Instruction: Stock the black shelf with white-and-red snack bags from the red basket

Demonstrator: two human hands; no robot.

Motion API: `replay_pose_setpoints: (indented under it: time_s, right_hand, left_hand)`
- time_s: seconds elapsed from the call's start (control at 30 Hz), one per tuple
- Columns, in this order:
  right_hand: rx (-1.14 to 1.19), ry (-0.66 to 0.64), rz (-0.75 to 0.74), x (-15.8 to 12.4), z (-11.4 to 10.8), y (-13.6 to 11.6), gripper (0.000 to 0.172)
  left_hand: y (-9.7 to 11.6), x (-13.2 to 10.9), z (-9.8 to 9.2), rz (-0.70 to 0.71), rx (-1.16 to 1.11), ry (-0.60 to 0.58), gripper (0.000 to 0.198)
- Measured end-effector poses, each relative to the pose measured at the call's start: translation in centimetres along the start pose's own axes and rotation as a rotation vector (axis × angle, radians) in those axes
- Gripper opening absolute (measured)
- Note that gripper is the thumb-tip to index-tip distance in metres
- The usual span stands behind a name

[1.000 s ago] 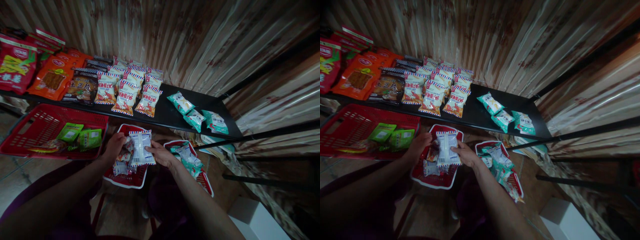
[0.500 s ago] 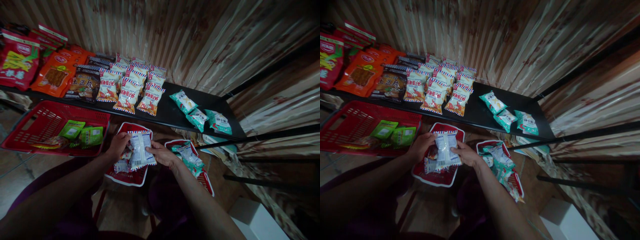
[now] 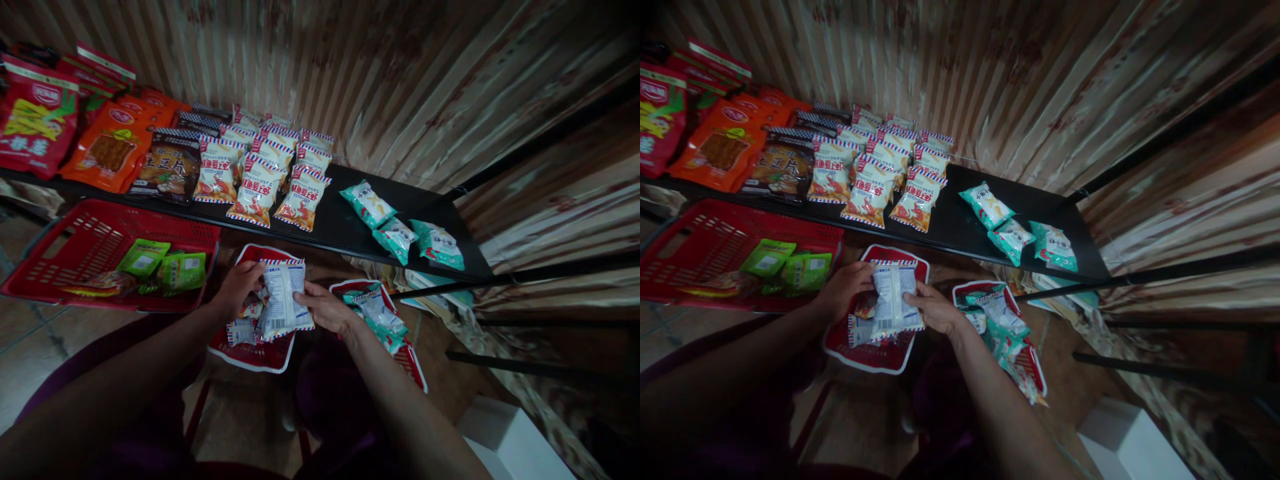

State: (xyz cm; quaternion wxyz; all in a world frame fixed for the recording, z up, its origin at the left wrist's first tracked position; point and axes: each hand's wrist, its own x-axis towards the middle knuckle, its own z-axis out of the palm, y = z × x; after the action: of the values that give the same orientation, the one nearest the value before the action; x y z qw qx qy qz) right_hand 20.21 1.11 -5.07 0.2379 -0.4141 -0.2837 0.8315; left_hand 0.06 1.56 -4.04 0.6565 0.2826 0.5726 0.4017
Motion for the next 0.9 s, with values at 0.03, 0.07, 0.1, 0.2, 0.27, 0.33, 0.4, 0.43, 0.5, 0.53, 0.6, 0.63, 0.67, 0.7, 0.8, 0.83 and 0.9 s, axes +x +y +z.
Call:
replay_pose_setpoints:
  time_s: [0.03, 0.07, 0.1, 0.2, 0.27, 0.33, 0.4, 0.43, 0.5, 0.53, 0.6, 0.63, 0.67, 0.7, 0.8, 0.83, 0.9]
  right_hand:
    - [0.0, 0.013, -0.004, 0.0, 0.0, 0.0, 0.045]
    - [0.0, 0.026, -0.009, 0.0, 0.0, 0.0, 0.045]
    - [0.002, 0.038, -0.014, 0.0, 0.0, 0.0, 0.046]
    - [0.013, 0.071, -0.025, 0.2, 0.0, -0.1, 0.046]
    - [0.018, 0.086, -0.026, 0.3, 0.1, -0.1, 0.046]
    - [0.019, 0.09, -0.019, 0.3, 0.1, -0.1, 0.046]
    - [0.017, 0.087, -0.015, 0.4, 0.2, -0.1, 0.046]
    - [0.018, 0.085, -0.017, 0.4, 0.2, 0.0, 0.046]
    - [0.027, 0.084, -0.023, 0.4, 0.3, 0.0, 0.046]
    - [0.034, 0.083, -0.024, 0.5, 0.3, 0.0, 0.046]
    - [0.05, 0.091, -0.022, 0.4, 0.5, -0.1, 0.044]
    - [0.058, 0.099, -0.023, 0.4, 0.6, -0.2, 0.044]
    - [0.064, 0.108, -0.025, 0.4, 0.7, -0.3, 0.044]
    - [0.068, 0.116, -0.031, 0.4, 0.8, -0.4, 0.044]
    - [0.059, 0.129, -0.049, 0.4, 1.1, -0.5, 0.047]
    - [0.052, 0.137, -0.052, 0.4, 1.1, -0.6, 0.048]
    - [0.05, 0.17, -0.044, 0.4, 1.2, -0.5, 0.047]
  left_hand:
    - [0.1, -0.1, 0.0, 0.002, 0.011, -0.02, 0.033]
    - [0.1, -0.2, 0.0, 0.001, 0.025, -0.041, 0.033]
    - [0.1, -0.4, 0.0, -0.006, 0.037, -0.059, 0.033]
    - [0.1, -1.0, 0.0, -0.041, 0.042, -0.099, 0.033]
    - [-0.1, -1.2, 0.0, -0.063, 0.037, -0.133, 0.034]
    - [-0.3, -1.4, -0.1, -0.084, 0.034, -0.151, 0.037]
    - [-0.4, -1.4, -0.2, -0.098, 0.033, -0.159, 0.038]
    - [-0.4, -1.4, -0.3, -0.099, 0.031, -0.157, 0.038]
    - [-0.3, -1.4, -0.3, -0.092, 0.023, -0.146, 0.037]
    - [-0.2, -1.4, -0.3, -0.089, 0.019, -0.137, 0.037]
    - [0.1, -1.4, -0.3, -0.085, 0.015, -0.122, 0.037]
    - [0.2, -1.4, -0.2, -0.084, 0.014, -0.12, 0.038]
    - [0.4, -1.4, -0.1, -0.082, 0.013, -0.122, 0.039]
    - [0.5, -1.5, 0.0, -0.079, 0.015, -0.127, 0.04]
    - [0.7, -1.6, 0.3, -0.082, 0.01, -0.145, 0.042]
    - [0.7, -1.6, 0.5, -0.095, 0.002, -0.138, 0.041]
    - [0.7, -1.6, 0.8, -0.139, -0.025, -0.074, 0.034]
